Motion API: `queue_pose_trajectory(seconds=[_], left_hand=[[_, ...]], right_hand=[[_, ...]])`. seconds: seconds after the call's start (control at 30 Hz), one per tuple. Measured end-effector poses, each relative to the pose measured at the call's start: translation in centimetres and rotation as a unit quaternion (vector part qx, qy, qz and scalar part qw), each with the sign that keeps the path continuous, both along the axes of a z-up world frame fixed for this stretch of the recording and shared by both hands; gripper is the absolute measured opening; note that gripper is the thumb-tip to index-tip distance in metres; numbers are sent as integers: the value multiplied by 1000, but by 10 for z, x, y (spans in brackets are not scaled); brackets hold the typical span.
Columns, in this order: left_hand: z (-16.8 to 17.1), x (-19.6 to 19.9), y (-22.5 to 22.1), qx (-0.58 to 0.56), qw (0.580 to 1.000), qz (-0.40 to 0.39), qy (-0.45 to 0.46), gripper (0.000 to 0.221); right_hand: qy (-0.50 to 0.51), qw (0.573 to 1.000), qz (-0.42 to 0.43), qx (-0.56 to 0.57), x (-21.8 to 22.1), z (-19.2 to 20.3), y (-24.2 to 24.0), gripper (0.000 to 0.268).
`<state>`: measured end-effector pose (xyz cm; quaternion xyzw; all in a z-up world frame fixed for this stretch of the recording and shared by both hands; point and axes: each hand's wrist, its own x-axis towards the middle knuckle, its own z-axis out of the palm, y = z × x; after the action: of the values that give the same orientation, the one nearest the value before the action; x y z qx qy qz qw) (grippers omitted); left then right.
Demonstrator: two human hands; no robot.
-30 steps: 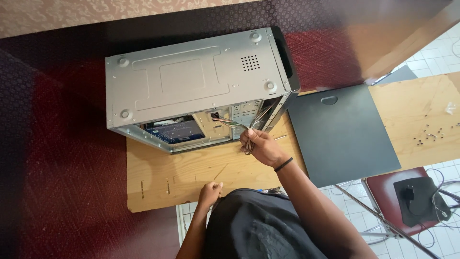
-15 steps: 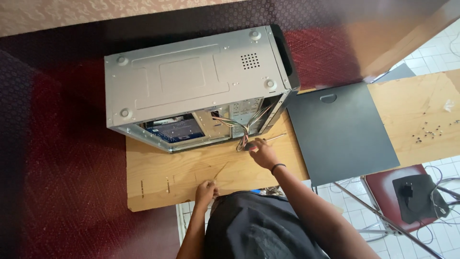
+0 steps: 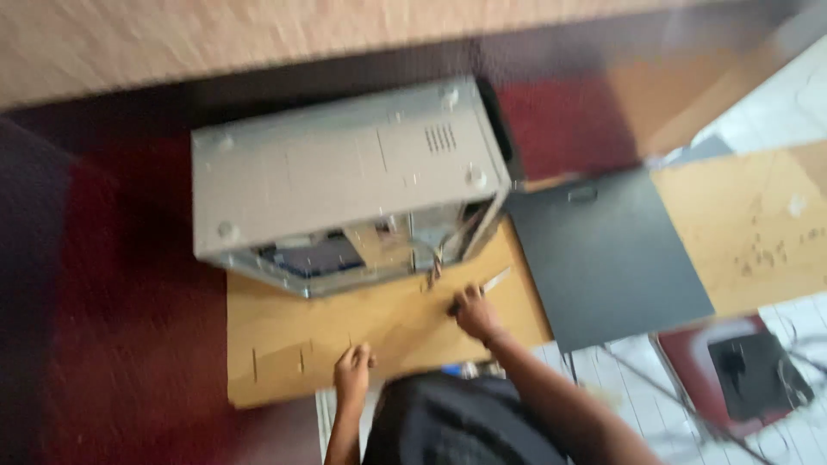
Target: Managing internal computer cables and attaching the side panel to the case.
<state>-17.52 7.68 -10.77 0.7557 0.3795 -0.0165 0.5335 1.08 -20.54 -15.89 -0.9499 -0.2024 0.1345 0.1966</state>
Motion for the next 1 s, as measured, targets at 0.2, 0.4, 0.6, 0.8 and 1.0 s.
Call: queue_pose_trajectory(seconds=[0.2,0.4,0.6,0.8,1.0], left_hand=[[276,48,8,68,991,10,-111,42],[428,126,83,321,862,-127,-371,23],[435,214,138,520,817,-248,-12,77],[416,205,111,440,887,-121,73,111],[389,188,111,535,843,-36,31,118]], right_hand=[[127,981,-104,102,-10,31,-4,38],[120,971,-140,154,-16,31,-13,9],[64,940,-199,270,-35,38,-53,31],[227,854,-367,290,-44,137,-87,39],[33,862,-348,367,8,249,-96,18]])
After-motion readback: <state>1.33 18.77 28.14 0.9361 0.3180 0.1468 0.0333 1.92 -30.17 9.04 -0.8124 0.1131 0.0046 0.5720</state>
